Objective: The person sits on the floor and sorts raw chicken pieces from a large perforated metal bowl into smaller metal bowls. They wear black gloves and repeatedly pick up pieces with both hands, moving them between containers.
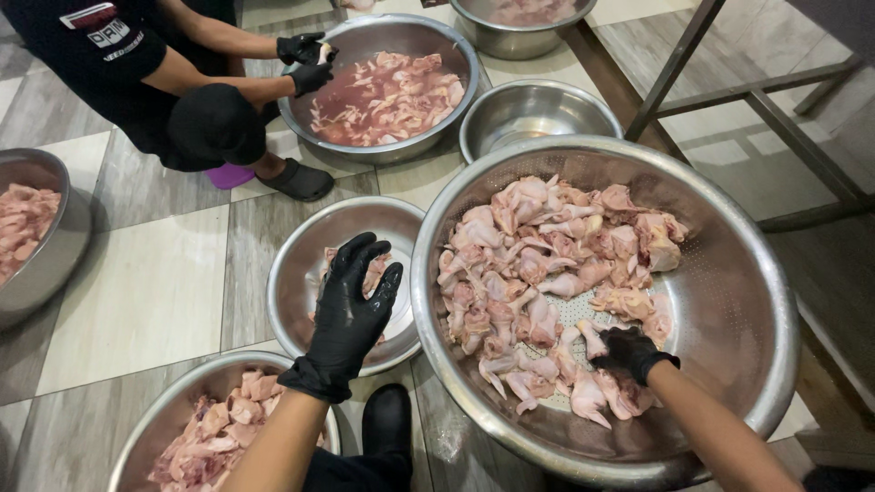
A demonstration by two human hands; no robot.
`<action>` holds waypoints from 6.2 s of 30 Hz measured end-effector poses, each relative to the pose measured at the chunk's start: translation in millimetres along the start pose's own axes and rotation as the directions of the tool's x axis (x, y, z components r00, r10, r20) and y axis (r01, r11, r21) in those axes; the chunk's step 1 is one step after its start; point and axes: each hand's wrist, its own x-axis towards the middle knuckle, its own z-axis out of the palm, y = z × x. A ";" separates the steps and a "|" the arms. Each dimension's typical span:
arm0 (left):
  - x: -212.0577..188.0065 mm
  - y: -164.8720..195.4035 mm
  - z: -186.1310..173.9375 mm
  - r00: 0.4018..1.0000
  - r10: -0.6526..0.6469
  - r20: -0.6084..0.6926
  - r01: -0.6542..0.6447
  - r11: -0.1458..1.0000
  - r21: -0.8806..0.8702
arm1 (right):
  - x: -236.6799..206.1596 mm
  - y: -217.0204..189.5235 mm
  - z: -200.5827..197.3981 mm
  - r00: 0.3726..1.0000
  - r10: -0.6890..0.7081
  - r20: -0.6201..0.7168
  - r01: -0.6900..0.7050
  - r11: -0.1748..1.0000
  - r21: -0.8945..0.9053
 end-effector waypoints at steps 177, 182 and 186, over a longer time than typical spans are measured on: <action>3.2 6.0 14.4 0.979 -0.123 0.159 0.100 0.984 0.150 | 83.3 70.3 17.0 0.948 0.005 -0.318 0.223 0.703 0.675; 3.8 8.1 20.8 0.973 -0.160 0.164 0.150 0.986 0.071 | 118.9 52.2 -32.6 0.891 0.276 -0.360 -0.080 0.877 0.474; 6.0 5.9 21.9 0.969 -0.194 0.154 0.171 0.974 0.151 | 131.0 34.7 -51.5 0.885 0.392 -0.252 -0.163 0.767 0.621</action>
